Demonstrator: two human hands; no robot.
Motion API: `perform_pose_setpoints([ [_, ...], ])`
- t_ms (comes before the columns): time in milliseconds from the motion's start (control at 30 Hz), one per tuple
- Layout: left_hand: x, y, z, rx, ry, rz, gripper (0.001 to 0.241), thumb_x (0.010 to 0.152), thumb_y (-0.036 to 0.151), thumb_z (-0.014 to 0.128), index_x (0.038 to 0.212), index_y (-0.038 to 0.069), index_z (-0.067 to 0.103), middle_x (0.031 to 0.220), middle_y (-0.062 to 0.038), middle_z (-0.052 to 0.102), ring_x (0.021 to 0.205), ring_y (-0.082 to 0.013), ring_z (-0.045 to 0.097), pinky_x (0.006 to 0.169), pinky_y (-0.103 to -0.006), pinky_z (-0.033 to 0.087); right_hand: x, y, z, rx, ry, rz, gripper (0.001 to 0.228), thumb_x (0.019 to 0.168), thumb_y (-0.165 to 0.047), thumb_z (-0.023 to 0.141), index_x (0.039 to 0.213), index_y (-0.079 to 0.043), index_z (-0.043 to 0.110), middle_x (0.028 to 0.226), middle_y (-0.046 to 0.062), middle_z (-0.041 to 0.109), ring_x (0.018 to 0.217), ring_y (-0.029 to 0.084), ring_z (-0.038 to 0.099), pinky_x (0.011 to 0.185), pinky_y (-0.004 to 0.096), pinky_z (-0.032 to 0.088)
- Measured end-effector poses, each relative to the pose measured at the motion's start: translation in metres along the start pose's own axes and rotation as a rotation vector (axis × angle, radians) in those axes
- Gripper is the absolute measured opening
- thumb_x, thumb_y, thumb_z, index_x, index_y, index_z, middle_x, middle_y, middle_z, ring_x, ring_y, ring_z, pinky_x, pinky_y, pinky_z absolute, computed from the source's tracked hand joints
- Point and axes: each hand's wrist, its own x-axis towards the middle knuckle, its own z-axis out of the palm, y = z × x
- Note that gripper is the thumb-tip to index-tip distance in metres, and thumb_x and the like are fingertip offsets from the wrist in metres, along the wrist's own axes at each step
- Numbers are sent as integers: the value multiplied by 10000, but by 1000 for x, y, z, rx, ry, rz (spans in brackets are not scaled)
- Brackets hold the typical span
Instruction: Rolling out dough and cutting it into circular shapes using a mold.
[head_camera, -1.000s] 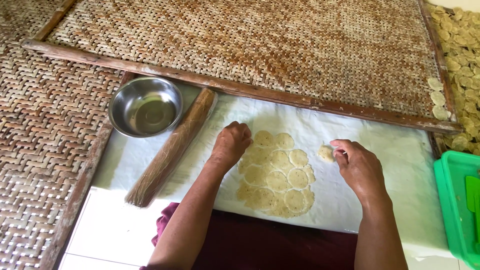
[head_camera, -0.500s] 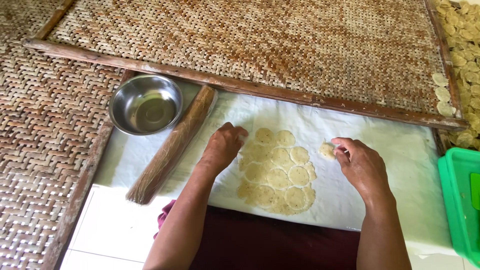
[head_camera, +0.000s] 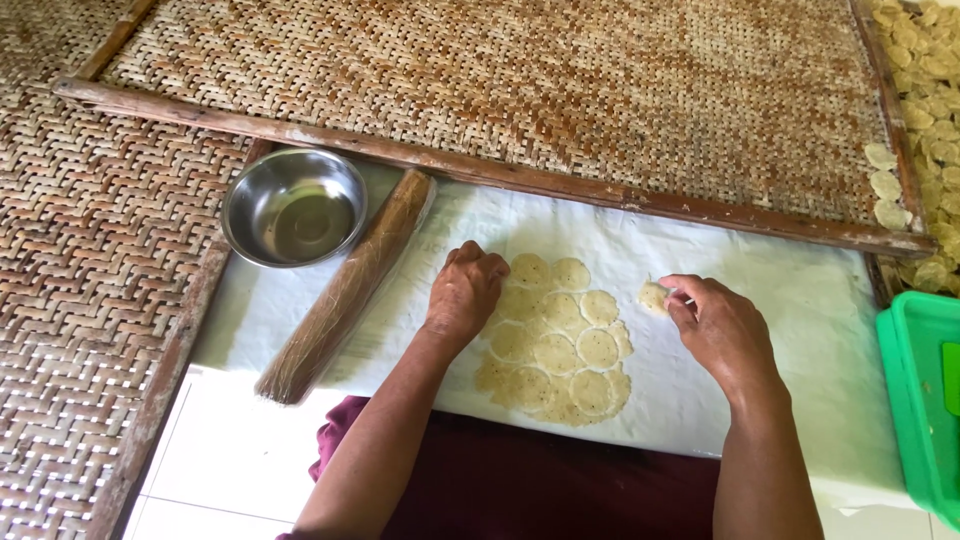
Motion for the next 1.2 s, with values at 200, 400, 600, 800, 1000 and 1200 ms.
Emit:
perform_pose_setpoints([
  [200,-18,-10,-10,8,-2,84,259,881,60,662,1073,177,793,1114,-105,640,1089,-287,613,1000,-392,516,0,-1,-4,-15,-54,50,289,978,-254,661,1263,-252,711,1119,20,771,907,227,739,864,391,564],
  [400,-34,-1,-26,-56,-14,80,177,904,76,655,1003,113,797,1121,-120,644,1107,-284,613,1008,-391,513,0,3,-2,-12,-49,16,293,981,-240,651,1269,-246,707,1127,21,771,913,228,744,875,390,568],
  [600,-34,-3,-27,-132,13,12,114,877,125,697,882,43,776,1109,-162,666,1090,-297,624,994,-401,519,0,4,-3,7,-39,15,292,970,-230,657,1257,-247,711,1114,24,775,911,227,743,865,391,571],
  [800,-42,-5,-41,-247,-129,-120,182,919,199,719,896,19,741,1037,-129,697,942,-259,715,865,-383,593,1,7,-2,-7,-39,-4,287,973,-235,659,1255,-243,712,1107,20,779,897,226,742,857,390,572],
  [1000,-43,-3,-30,-401,-11,-49,387,771,14,731,1147,21,643,1150,-154,633,1023,-259,681,868,-354,607,2,7,-2,3,-47,11,286,969,-237,661,1250,-238,714,1114,14,776,906,221,742,856,389,570],
  [1200,-50,12,-40,-277,-174,-106,119,816,34,733,927,67,706,1148,-124,622,1001,-257,690,874,-352,600,2,8,0,1,-46,15,296,963,-236,665,1255,-238,713,1142,8,775,934,217,743,882,391,567],
])
